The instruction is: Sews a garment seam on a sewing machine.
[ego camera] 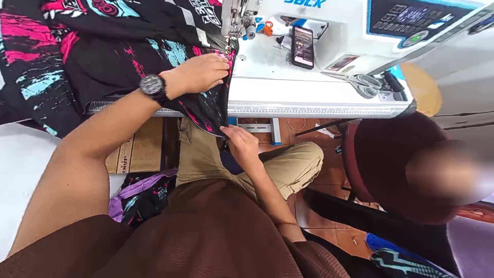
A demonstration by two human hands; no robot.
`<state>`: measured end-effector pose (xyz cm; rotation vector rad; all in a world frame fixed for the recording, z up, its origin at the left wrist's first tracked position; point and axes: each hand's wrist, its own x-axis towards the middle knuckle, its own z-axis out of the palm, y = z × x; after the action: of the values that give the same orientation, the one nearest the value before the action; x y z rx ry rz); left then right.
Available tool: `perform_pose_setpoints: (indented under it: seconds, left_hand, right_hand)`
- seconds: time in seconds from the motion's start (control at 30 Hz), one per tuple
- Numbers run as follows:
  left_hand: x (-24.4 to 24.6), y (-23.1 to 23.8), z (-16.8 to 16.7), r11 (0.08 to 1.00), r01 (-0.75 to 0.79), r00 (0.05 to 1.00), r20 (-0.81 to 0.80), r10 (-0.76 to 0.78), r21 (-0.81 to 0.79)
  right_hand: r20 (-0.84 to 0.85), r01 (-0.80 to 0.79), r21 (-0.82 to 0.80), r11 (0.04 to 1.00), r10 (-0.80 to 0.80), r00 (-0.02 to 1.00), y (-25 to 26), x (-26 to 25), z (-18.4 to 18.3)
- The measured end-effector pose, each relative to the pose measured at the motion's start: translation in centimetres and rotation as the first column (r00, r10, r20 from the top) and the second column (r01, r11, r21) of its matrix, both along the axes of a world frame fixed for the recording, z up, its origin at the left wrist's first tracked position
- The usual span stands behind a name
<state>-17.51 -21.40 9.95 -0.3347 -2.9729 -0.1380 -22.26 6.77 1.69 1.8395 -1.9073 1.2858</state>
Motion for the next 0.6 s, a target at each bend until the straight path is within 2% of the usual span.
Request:
perform_pose_setpoints:
  seconds: [0.03,0.1,0.17,0.23,0.33,0.4,0.5,0.6]
  left_hand:
    - [-1.0,-0.6,-0.8,0.999,-0.002,1.0,0.005,0.002,-0.032]
    - [-2.1,-1.5,-2.1,0.999,-0.035,0.999,-0.007,0.035,-0.022]
    - [-1.8,-1.7,-3.2,0.993,-0.061,0.996,-0.066,0.068,0.101]
    - [-0.9,-1.3,-3.5,0.976,-0.105,0.992,-0.054,0.118,0.192]
    - [-0.5,-1.5,-3.0,0.96,-0.17,0.982,-0.048,0.185,0.224]
    - [-1.2,-2.8,-2.5,0.97,-0.13,0.986,-0.079,0.149,0.206]
    - [-2.4,-4.9,-2.5,0.987,0.05,0.99,-0.14,-0.028,0.155]
    - [-2.1,-4.5,-3.4,0.949,0.175,0.976,-0.175,-0.132,0.261]
  right_hand:
    - [-0.095,0.035,-0.059,0.998,-0.04,0.995,-0.1,-0.6,0.4]
    - [-0.161,0.014,-0.141,0.99,-0.037,0.986,-0.2,-1.4,1.3]
    - [-0.168,-0.075,-0.115,0.991,0.055,0.984,0.0,-1.7,2.0]
    - [-0.178,-0.153,-0.081,0.985,0.136,0.975,0.4,-2.0,1.7]
    - [-0.146,-0.21,-0.077,0.975,0.197,0.969,0.6,-3.0,0.5]
    - [-0.12,-0.245,-0.067,0.967,0.236,0.964,0.5,-3.6,0.1]
    - [-0.082,-0.288,-0.06,0.956,0.283,0.956,0.1,-4.1,0.2]
    - [-0.051,-0.315,-0.074,0.946,0.312,0.949,-0.3,-4.6,0.6]
